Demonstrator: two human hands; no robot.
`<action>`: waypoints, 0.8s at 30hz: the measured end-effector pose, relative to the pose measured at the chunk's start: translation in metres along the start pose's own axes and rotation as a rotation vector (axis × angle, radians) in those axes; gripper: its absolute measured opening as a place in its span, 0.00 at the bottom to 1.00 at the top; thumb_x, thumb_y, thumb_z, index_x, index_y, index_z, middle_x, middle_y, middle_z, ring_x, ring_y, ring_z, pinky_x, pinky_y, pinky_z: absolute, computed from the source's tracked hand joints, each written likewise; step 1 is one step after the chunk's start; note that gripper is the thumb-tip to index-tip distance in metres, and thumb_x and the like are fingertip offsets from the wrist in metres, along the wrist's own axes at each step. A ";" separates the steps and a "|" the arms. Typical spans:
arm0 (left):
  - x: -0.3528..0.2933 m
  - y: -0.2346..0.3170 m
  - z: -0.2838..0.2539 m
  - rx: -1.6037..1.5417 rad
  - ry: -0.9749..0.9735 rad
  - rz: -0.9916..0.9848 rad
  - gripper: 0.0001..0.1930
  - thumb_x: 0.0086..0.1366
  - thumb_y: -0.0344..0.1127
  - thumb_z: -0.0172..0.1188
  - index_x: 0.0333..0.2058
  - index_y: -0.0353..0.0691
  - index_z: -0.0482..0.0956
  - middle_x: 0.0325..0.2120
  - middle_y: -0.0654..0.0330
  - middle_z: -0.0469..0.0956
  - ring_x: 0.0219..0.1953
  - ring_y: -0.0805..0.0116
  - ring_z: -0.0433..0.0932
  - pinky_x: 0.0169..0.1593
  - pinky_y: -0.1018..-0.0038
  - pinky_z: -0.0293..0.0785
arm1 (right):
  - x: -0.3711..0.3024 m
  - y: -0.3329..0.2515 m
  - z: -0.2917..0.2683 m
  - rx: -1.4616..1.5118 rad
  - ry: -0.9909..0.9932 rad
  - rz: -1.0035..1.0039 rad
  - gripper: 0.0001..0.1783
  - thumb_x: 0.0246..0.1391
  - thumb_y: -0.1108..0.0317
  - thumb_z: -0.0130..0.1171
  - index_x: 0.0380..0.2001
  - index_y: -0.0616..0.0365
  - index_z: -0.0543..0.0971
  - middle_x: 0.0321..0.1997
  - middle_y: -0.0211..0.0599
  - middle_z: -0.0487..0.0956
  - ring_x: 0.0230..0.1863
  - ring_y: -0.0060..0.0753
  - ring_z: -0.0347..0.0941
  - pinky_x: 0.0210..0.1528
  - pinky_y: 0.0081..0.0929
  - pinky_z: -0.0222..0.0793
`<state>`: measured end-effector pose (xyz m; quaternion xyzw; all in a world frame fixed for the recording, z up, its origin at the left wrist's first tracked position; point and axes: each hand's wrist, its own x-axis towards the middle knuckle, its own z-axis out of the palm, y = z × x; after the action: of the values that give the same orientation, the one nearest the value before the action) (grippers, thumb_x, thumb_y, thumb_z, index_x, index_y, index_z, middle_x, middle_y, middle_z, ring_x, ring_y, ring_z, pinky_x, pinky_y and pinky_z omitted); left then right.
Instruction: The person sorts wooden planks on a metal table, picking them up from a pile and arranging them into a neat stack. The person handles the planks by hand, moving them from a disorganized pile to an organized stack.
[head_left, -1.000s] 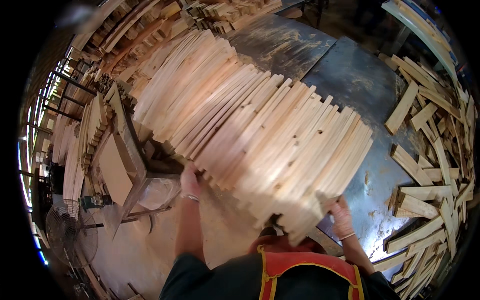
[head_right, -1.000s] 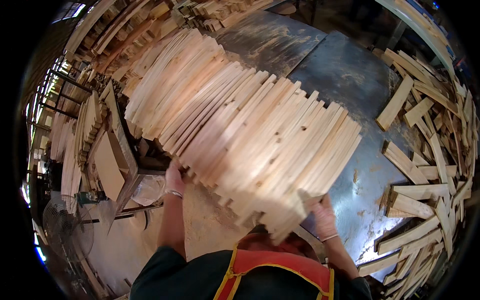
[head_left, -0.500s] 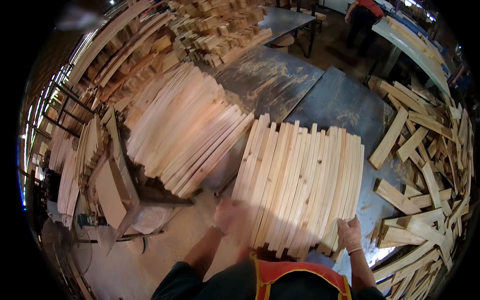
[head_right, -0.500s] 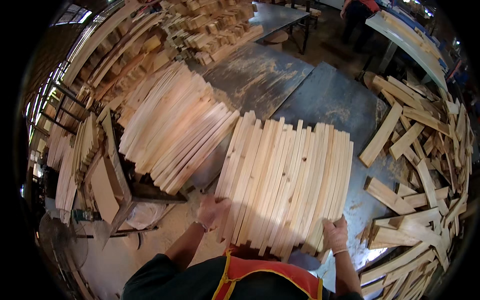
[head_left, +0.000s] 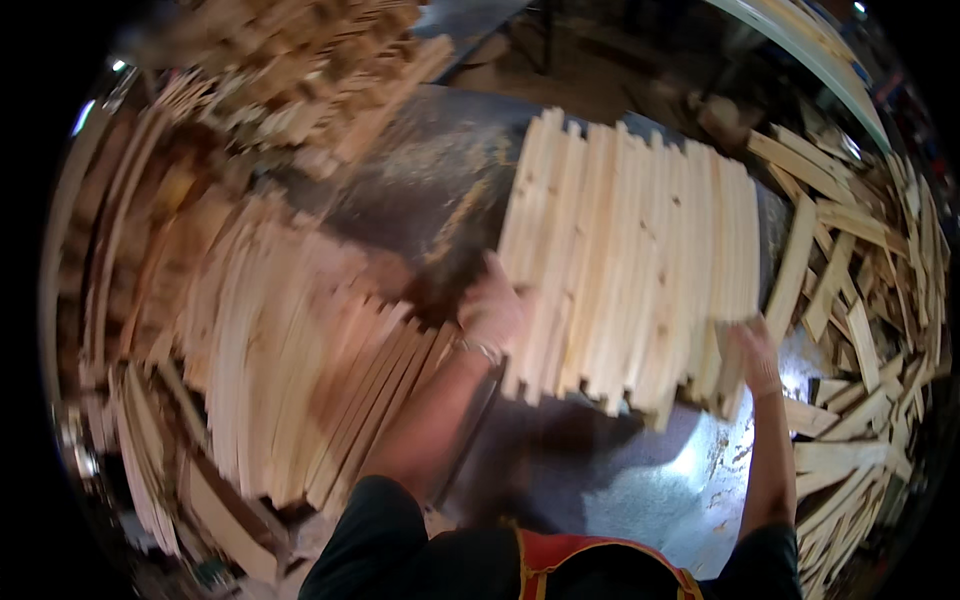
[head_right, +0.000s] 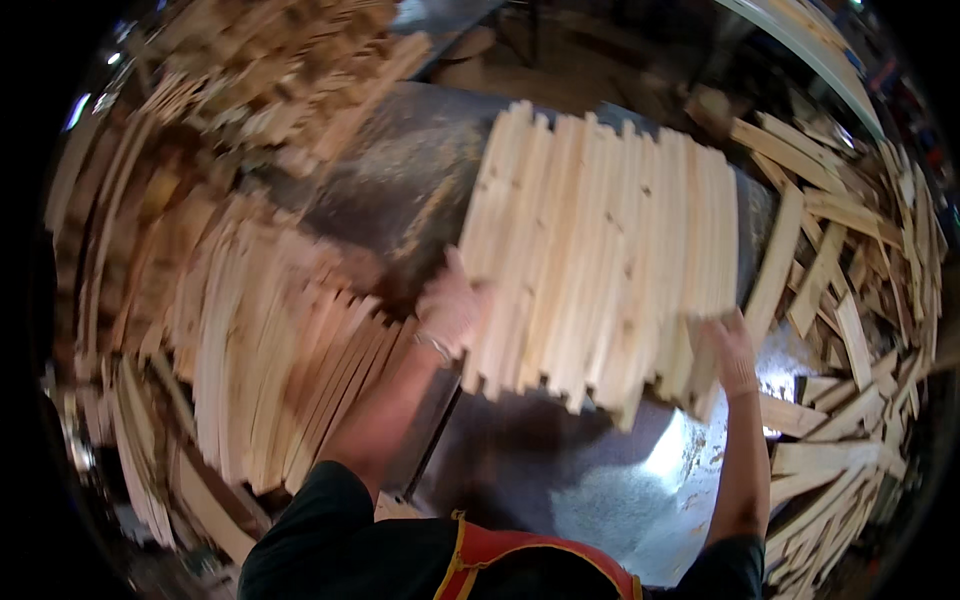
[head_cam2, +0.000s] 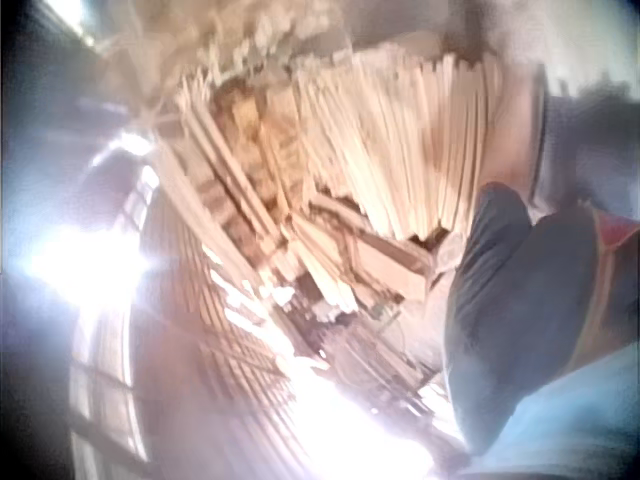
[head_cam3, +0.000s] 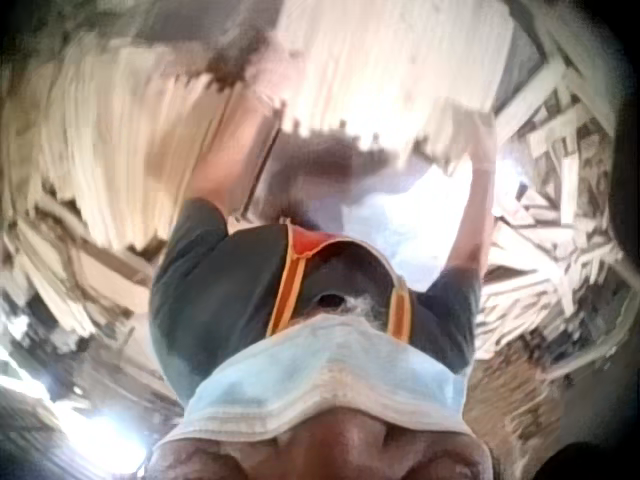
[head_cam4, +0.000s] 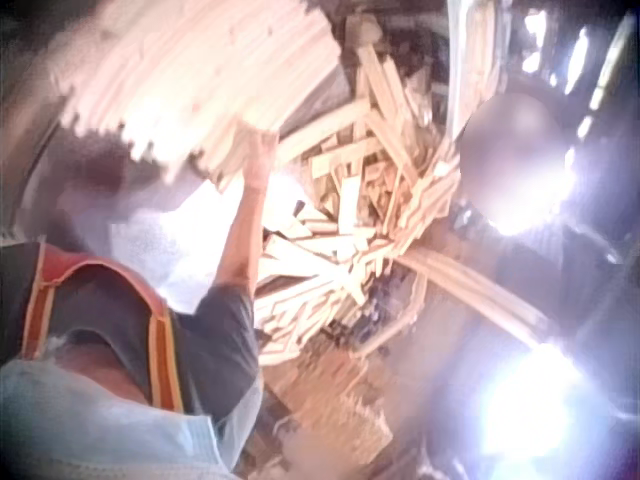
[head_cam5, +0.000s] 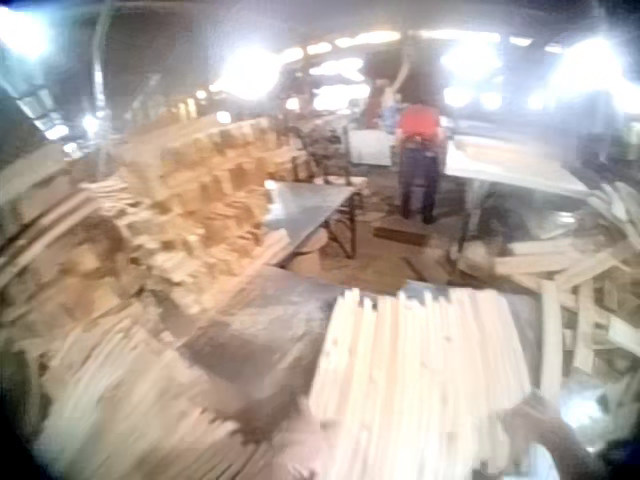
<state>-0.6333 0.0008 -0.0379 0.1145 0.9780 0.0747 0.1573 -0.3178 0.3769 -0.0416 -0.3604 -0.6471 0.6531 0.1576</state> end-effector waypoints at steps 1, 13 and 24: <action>0.035 0.022 -0.031 -0.016 -0.102 0.001 0.50 0.68 0.63 0.56 0.78 0.38 0.50 0.55 0.45 0.80 0.46 0.44 0.85 0.45 0.48 0.85 | 0.022 -0.011 0.006 -0.181 0.013 0.014 0.17 0.66 0.60 0.64 0.51 0.59 0.78 0.46 0.32 0.83 0.48 0.25 0.79 0.51 0.27 0.76; 0.374 -0.207 -0.128 -0.535 0.003 0.066 0.34 0.77 0.46 0.58 0.72 0.32 0.63 0.64 0.44 0.74 0.64 0.54 0.76 0.66 0.59 0.74 | 0.104 -0.109 0.255 -0.489 -0.195 -0.004 0.46 0.49 0.44 0.72 0.62 0.64 0.71 0.61 0.57 0.80 0.63 0.58 0.77 0.66 0.44 0.72; 0.003 0.010 -0.094 -0.257 0.089 0.773 0.40 0.63 0.29 0.70 0.73 0.37 0.66 0.74 0.48 0.65 0.76 0.50 0.62 0.79 0.58 0.56 | -0.008 -0.017 -0.015 -1.075 0.636 0.377 0.47 0.52 0.45 0.70 0.69 0.53 0.65 0.62 0.59 0.75 0.61 0.61 0.75 0.63 0.52 0.72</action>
<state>-0.6644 0.0008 0.0517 0.4496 0.8515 0.2548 0.0885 -0.3063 0.3848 -0.0212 -0.6720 -0.7310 0.1165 0.0221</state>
